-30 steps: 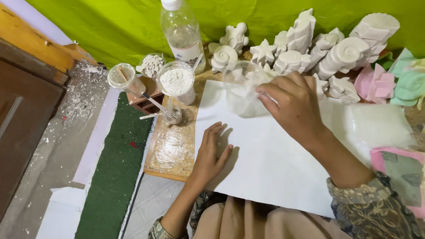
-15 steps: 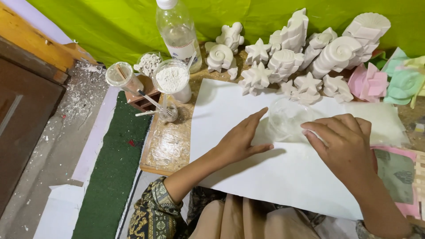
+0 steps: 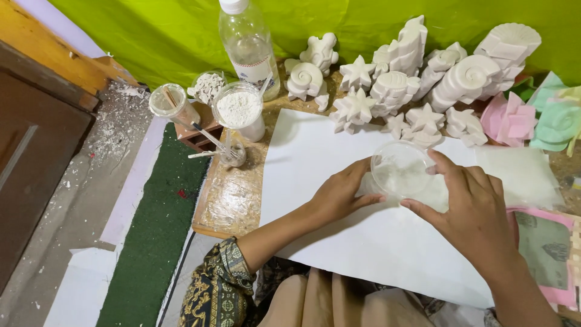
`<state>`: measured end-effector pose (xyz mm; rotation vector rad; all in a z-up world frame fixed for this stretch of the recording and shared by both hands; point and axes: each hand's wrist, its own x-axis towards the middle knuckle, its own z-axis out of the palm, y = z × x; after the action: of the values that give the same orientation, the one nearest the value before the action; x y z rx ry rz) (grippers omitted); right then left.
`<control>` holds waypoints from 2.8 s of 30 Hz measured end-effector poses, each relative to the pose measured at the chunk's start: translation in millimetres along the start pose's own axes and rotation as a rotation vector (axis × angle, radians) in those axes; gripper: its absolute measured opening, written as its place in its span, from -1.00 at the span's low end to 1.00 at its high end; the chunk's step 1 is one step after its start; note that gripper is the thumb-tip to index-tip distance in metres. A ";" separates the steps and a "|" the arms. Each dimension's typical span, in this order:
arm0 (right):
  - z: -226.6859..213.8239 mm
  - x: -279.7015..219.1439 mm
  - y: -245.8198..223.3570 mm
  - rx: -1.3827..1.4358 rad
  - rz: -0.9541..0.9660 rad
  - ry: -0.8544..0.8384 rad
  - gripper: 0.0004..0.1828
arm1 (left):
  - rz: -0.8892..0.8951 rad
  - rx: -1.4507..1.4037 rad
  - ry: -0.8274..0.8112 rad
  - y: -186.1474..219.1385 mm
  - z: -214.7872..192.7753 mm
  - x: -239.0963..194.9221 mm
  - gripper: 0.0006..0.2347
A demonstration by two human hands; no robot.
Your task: Mixing plaster powder with water in a plastic cup using a spoon
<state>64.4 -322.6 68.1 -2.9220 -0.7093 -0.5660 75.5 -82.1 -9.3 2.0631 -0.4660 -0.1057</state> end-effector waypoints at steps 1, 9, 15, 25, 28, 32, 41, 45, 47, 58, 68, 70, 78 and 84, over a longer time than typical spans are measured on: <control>3.5 0.2 1.4 0.002 -0.002 -0.002 -0.05 | -0.003 -0.001 0.001 -0.9 1.8 -0.3 -0.34; -1.0 4.7 0.5 0.030 0.053 -0.116 0.40 | 0.052 0.024 -0.012 -0.7 5.9 -0.4 -0.28; -54.5 40.3 1.7 0.264 -0.121 -0.002 0.18 | 0.318 0.247 0.232 39.8 -54.0 -29.1 -0.23; -82.3 165.8 -59.7 0.518 -0.167 -0.200 -0.19 | -0.075 0.447 0.570 71.5 -234.5 -55.3 -0.27; -67.3 187.8 -77.4 0.650 -0.206 -0.221 -0.28 | -0.385 0.690 0.259 53.1 -257.7 -34.3 -0.03; -47.8 205.0 -95.3 0.753 -0.050 -0.331 -0.32 | -0.771 0.845 -0.122 48.4 -257.8 -1.4 0.09; -37.9 212.0 -111.2 0.751 -0.066 -0.387 -0.32 | -0.799 0.810 -0.288 48.1 -264.9 14.1 0.16; -4.4 229.2 -116.7 0.805 -0.136 -0.439 -0.43 | -0.654 0.561 -0.162 48.3 -282.8 4.3 0.08; 16.0 236.1 -128.3 0.811 -0.076 -0.523 -0.47 | -0.651 0.506 -0.100 53.2 -286.9 -3.4 -0.10; 108.1 242.6 -184.4 1.283 0.267 -0.776 -0.45 | -0.636 0.611 0.138 -61.4 -299.6 2.5 -0.80; 92.5 250.3 -173.6 1.358 0.363 -0.770 -0.72 | -0.577 0.569 0.194 -15.3 -291.8 9.3 -0.76; 64.1 250.2 -169.1 1.322 0.431 -0.775 -0.79 | -0.622 0.467 0.158 15.8 -290.0 8.5 -0.68; -33.5 219.6 -132.0 1.180 0.464 -0.752 -0.73 | -0.175 0.607 0.321 49.5 -259.7 8.3 -0.65; -92.6 166.6 -112.5 1.140 0.594 -0.870 -0.72 | -0.045 0.648 0.272 93.3 -214.7 -9.1 -0.58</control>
<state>119.4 -166.6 215.2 -1.9393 -0.0501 0.9104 96.9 54.6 179.7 2.6698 -0.3053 0.3396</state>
